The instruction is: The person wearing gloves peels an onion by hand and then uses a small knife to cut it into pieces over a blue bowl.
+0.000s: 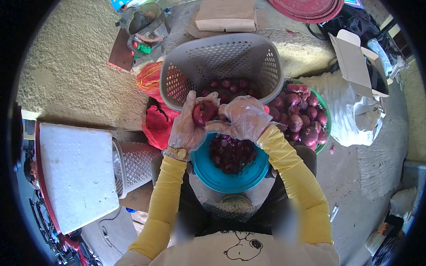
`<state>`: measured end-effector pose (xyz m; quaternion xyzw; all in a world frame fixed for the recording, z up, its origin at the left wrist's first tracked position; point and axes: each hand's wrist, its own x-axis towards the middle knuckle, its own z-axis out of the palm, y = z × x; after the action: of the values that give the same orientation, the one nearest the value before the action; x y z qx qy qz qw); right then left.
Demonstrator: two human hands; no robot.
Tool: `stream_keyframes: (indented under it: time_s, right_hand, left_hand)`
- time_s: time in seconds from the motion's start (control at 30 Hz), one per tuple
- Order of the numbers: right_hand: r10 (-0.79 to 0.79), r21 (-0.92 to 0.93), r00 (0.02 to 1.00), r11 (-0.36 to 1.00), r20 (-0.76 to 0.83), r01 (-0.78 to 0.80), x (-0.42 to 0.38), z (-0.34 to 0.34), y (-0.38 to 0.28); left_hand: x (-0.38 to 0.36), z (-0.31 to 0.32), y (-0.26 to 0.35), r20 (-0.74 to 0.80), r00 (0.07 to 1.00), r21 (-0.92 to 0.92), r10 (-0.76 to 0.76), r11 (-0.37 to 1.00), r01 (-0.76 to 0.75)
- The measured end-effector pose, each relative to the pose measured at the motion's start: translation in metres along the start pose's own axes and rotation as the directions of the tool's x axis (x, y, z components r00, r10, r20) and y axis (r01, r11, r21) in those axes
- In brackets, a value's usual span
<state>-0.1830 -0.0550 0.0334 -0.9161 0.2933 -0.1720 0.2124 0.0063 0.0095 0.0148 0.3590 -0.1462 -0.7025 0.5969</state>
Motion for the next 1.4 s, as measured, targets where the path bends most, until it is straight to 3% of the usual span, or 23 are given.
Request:
stream_keyframes:
  time_s: [0.17, 0.2, 0.23, 0.27, 0.33, 0.47, 0.53, 1.0, 1.2, 1.3, 1.4]
  right_hand:
    - [-0.055, -0.150, 0.993, 0.986, 0.103, 0.070, 0.000, -0.001, 0.000]
    - [-0.056, -0.152, 0.993, 0.986, 0.102, 0.071, 0.000, -0.002, -0.001]
    - [-0.022, -0.128, 0.994, 0.991, 0.108, 0.036, 0.000, -0.004, -0.004]
    - [0.010, -0.106, 0.993, 0.994, 0.114, 0.002, 0.000, -0.005, -0.006]
    - [0.037, -0.136, 0.997, 0.990, 0.062, -0.029, 0.000, -0.008, -0.004]
    - [0.104, -0.172, 0.995, 0.980, 0.013, -0.100, 0.000, -0.011, -0.004]
    - [0.106, -0.158, 0.994, 0.982, 0.003, -0.104, -0.001, -0.010, -0.004]
    - [0.059, -0.094, 0.997, 0.994, -0.051, -0.063, 0.000, -0.002, -0.007]
    - [0.017, -0.113, 1.000, 0.993, 0.019, -0.015, 0.000, 0.003, -0.004]
    - [-0.017, -0.020, 0.995, 1.000, 0.098, 0.019, 0.001, -0.002, -0.003]
    - [0.066, -0.101, 0.994, 0.993, 0.082, -0.058, 0.001, -0.011, -0.007]
  left_hand:
    - [0.000, -0.012, -0.004, -0.015, 1.000, 0.057, 0.001, 0.998, 0.000]
    - [0.004, -0.016, -0.008, 0.006, 0.990, 0.347, 0.140, 0.928, -0.133]
    - [0.005, -0.021, -0.012, 0.065, 0.962, 0.602, 0.264, 0.759, -0.248]
    - [0.006, -0.027, -0.014, 0.066, 0.962, 0.602, 0.265, 0.758, -0.251]
    - [-0.001, -0.013, -0.002, 0.083, 0.993, 0.267, 0.089, 0.958, -0.108]
    - [-0.005, 0.002, 0.000, -0.009, 0.993, 0.213, 0.117, 0.971, -0.113]
    - [-0.005, 0.002, 0.001, 0.046, 0.998, -0.072, -0.040, 0.996, 0.043]
    - [-0.006, 0.000, 0.003, 0.082, 0.996, 0.025, -0.029, 0.999, 0.027]
    - [-0.007, 0.000, 0.002, 0.037, 0.999, -0.006, -0.036, 0.999, 0.037]
    - [-0.007, -0.004, 0.003, 0.016, 0.999, -0.028, -0.040, 0.999, 0.041]
    - [-0.007, -0.004, 0.003, -0.019, 0.999, -0.033, -0.028, 0.999, 0.028]
